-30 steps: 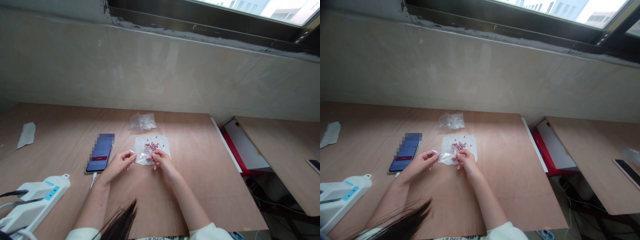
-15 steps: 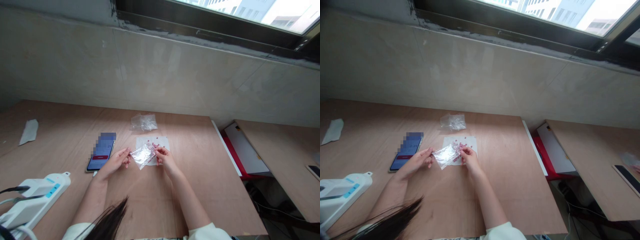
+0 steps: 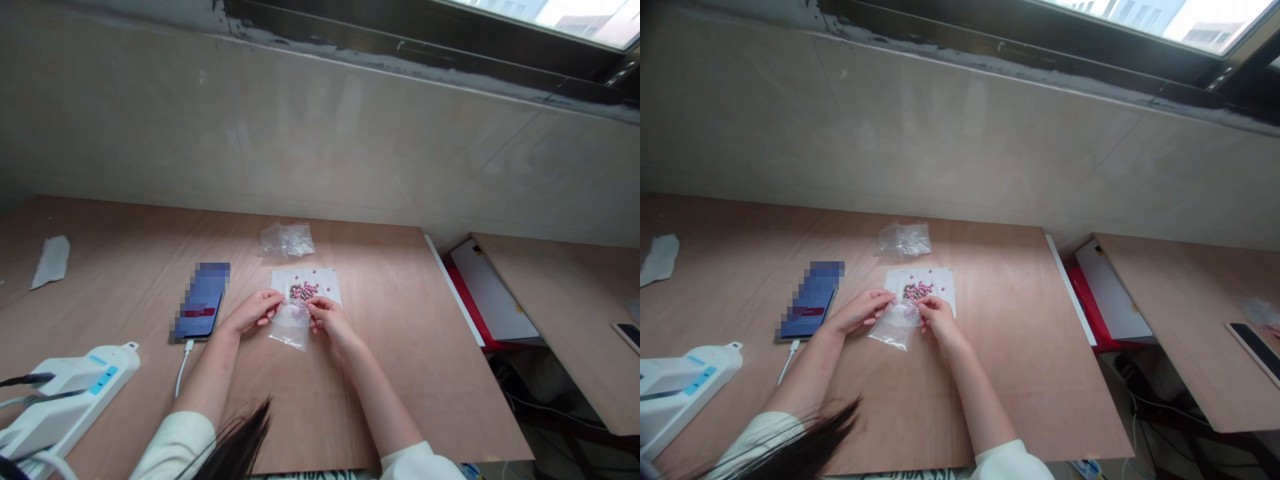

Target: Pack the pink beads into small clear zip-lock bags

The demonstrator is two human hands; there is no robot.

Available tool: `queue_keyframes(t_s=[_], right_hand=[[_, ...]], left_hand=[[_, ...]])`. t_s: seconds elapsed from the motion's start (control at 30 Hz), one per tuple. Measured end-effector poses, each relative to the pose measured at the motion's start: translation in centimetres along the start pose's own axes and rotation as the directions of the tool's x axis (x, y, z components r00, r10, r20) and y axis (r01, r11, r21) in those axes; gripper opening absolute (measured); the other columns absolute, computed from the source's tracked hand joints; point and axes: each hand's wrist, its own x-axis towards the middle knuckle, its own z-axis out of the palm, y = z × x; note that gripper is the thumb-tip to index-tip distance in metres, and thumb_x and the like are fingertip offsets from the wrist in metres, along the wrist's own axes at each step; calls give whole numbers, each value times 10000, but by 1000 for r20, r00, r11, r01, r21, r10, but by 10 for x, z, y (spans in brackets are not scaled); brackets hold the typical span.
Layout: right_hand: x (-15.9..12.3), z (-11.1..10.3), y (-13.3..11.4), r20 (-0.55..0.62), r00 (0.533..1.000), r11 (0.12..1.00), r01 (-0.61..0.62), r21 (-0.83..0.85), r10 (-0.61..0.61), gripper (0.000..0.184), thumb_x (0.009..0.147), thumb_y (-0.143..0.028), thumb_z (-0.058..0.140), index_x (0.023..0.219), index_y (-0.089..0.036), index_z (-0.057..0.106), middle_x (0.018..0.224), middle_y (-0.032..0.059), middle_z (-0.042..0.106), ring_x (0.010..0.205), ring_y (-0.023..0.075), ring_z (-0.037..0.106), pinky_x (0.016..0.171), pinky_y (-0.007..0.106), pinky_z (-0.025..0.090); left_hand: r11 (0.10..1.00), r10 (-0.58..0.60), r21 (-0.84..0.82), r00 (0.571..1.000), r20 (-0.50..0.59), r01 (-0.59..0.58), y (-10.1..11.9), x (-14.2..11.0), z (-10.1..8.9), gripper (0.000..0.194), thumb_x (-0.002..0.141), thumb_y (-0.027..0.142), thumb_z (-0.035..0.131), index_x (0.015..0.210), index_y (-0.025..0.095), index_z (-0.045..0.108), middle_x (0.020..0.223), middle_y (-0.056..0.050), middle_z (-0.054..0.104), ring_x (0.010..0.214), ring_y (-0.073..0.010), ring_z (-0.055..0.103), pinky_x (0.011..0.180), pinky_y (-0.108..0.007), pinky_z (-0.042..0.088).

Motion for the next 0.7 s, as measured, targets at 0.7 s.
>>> queue_keyframes(t_s=[0.7], right_hand=[[-3,9,-12,-79,975,966,193,-171,-209,202,639,-334,536,568,-169,443,499,-48,437,440,67,408,424,201,349]], left_hand=[[968,163,200,986,-26,-154,29,-29,13,286,717,416,489,628,149,438,505,78,336,375,-19,250,313,-130,190]])
